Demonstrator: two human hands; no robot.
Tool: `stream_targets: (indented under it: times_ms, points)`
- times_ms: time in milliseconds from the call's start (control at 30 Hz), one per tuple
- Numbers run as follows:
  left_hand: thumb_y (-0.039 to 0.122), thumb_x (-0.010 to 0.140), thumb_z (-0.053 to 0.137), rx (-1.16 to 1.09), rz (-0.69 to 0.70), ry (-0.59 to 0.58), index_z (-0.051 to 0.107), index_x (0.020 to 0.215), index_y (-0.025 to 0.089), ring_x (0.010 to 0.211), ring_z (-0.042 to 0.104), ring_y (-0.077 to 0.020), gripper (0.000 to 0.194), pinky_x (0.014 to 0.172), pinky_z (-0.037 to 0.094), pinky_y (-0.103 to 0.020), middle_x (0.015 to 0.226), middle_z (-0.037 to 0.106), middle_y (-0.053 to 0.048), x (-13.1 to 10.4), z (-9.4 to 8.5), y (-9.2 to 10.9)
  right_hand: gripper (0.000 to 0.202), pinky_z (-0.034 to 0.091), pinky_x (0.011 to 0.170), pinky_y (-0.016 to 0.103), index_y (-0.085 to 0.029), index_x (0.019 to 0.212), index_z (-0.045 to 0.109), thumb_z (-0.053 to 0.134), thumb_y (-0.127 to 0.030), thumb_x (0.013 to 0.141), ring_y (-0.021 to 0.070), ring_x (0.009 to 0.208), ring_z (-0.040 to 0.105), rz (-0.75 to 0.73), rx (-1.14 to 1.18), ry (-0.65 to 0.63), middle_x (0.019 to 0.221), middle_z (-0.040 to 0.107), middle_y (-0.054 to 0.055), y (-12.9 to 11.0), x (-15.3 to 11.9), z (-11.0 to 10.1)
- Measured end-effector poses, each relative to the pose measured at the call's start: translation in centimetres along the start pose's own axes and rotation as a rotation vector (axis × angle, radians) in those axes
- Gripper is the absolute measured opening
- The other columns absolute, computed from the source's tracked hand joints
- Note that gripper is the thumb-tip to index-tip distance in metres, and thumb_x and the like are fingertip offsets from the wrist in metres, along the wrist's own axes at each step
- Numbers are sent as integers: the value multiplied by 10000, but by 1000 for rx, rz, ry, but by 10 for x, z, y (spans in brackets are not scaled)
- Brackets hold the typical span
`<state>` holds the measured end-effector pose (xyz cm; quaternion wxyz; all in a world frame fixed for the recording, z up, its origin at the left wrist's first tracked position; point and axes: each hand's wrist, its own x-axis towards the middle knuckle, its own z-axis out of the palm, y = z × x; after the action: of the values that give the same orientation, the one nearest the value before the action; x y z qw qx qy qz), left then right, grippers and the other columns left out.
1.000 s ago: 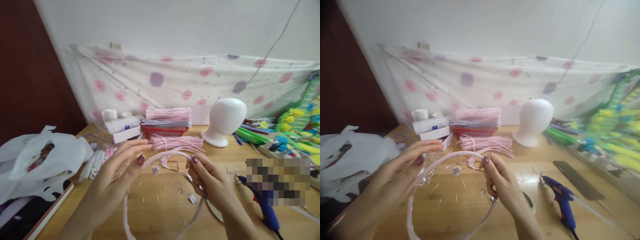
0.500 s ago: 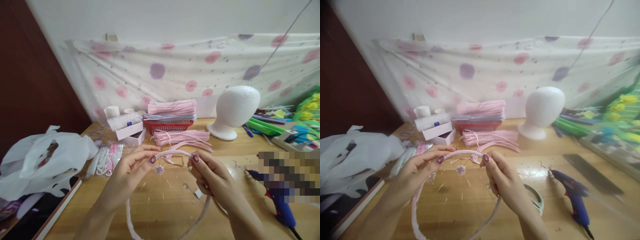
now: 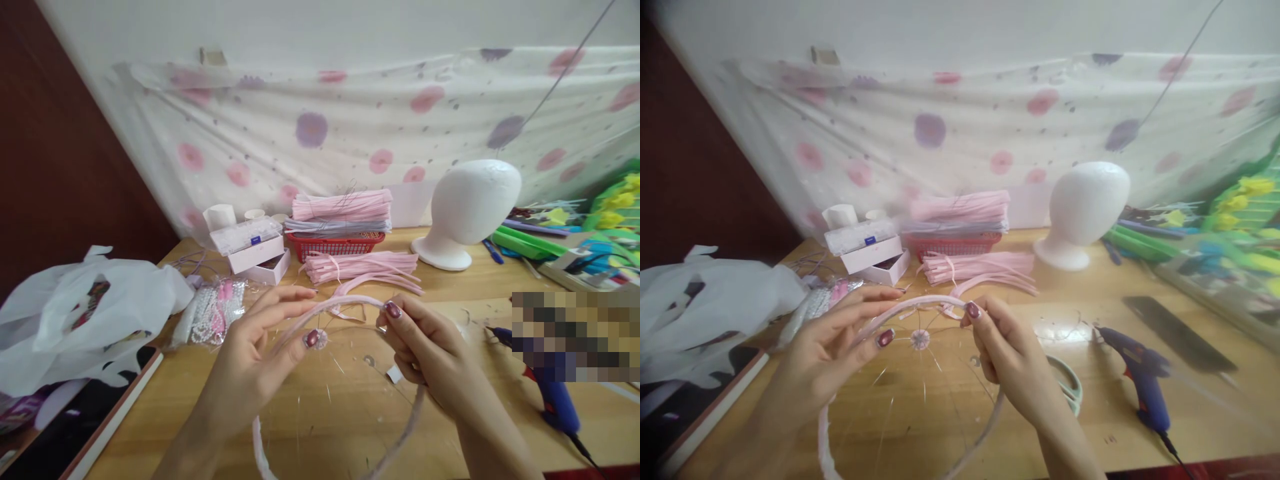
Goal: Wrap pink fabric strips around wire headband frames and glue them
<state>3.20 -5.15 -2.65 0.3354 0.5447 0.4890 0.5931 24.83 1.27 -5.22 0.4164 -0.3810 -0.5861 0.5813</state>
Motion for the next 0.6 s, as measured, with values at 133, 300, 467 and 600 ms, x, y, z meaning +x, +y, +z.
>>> stream_targets:
  times_ms: [133, 300, 467, 600]
  points:
    - [284, 801, 774, 87, 37, 66, 831, 888, 285, 1188, 599, -258, 104, 1067, 454, -372, 1149, 711, -68, -4, 0, 1, 459, 139, 359, 154, -210, 782, 554, 628, -650, 893, 30, 418, 157, -6, 24, 8, 548, 266, -112, -1, -3, -1]
    - [318, 762, 817, 3, -46, 86, 811, 837, 264, 1199, 598, -270, 93, 1057, 457, -384, 1107, 717, -70, -7, 2, 1, 460, 119, 346, 159, -215, 779, 553, 633, -657, 882, 32, 406, 143, -3, 40, -29, 534, 269, -111, -3, -4, 1]
    - [339, 720, 851, -8, -109, 106, 786, 760, 249, 1209, 581, -276, 118, 1097, 417, -413, 1090, 701, -68, -9, 1, -1, 420, 122, 347, 158, -216, 807, 578, 636, -622, 900, 33, 413, 124, 13, 84, -53, 537, 256, -115, 0, -4, -2]
    - [290, 692, 863, -60, -55, 195, 789, 773, 247, 1181, 601, -244, 117, 1065, 451, -351, 1070, 709, -50, -11, -5, -4, 411, 125, 350, 154, -221, 801, 570, 639, -612, 905, 37, 431, 123, 10, 118, -13, 552, 248, -112, 1, -4, -6]
